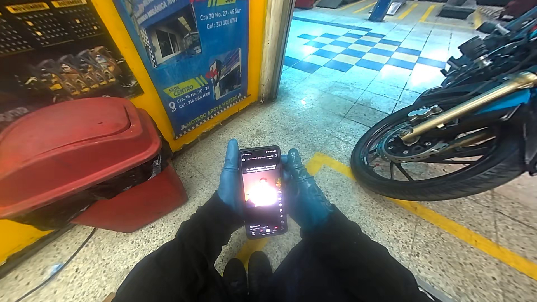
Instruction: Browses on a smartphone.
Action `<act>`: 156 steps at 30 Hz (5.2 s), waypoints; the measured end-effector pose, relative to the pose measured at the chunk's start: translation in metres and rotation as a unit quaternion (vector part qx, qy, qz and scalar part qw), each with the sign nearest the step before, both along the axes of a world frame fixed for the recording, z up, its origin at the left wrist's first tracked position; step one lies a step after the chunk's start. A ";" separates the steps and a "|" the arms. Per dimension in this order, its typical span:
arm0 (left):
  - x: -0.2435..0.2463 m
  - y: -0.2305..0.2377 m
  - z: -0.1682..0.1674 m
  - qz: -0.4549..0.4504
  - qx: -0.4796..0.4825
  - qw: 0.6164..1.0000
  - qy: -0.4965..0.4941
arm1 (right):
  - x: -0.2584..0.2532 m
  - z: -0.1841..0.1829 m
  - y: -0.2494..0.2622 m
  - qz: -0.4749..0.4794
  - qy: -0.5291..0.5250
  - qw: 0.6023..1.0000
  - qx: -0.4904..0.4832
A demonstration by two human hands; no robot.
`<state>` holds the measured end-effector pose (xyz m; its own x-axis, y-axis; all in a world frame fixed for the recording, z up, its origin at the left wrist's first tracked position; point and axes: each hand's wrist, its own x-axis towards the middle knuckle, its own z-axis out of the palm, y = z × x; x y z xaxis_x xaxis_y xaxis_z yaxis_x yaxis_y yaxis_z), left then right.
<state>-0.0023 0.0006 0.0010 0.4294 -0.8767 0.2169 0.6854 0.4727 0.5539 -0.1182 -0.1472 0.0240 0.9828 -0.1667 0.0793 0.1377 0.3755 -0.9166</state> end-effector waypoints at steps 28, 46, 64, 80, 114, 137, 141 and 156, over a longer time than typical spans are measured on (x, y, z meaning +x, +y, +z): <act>0.000 -0.001 0.001 -0.015 0.000 1.000 0.021 | 0.002 -0.001 -0.001 0.003 0.015 0.999 0.029; 0.000 0.001 0.000 -0.012 0.001 1.000 -0.003 | 0.001 0.000 -0.001 -0.003 0.023 1.000 0.020; 0.000 0.000 0.001 -0.021 -0.006 1.000 0.010 | 0.002 0.000 0.000 -0.008 0.023 0.999 0.021; 0.000 0.000 0.001 0.013 0.021 1.000 0.001 | 0.001 0.001 0.000 0.008 0.010 1.000 0.001; 0.003 0.000 0.004 -0.104 -0.045 0.993 0.034 | -0.004 0.018 0.009 0.017 0.013 0.999 0.026; 0.003 -0.002 -0.006 -0.049 -0.023 0.998 0.020 | 0.002 -0.005 -0.004 -0.010 0.018 1.000 0.004; -0.009 0.004 0.020 -0.021 0.007 1.000 0.016 | -0.002 0.018 0.013 -0.070 0.081 0.994 -0.002; -0.038 0.008 0.072 0.090 0.124 0.987 0.038 | -0.009 0.049 0.031 -0.055 0.101 0.993 0.032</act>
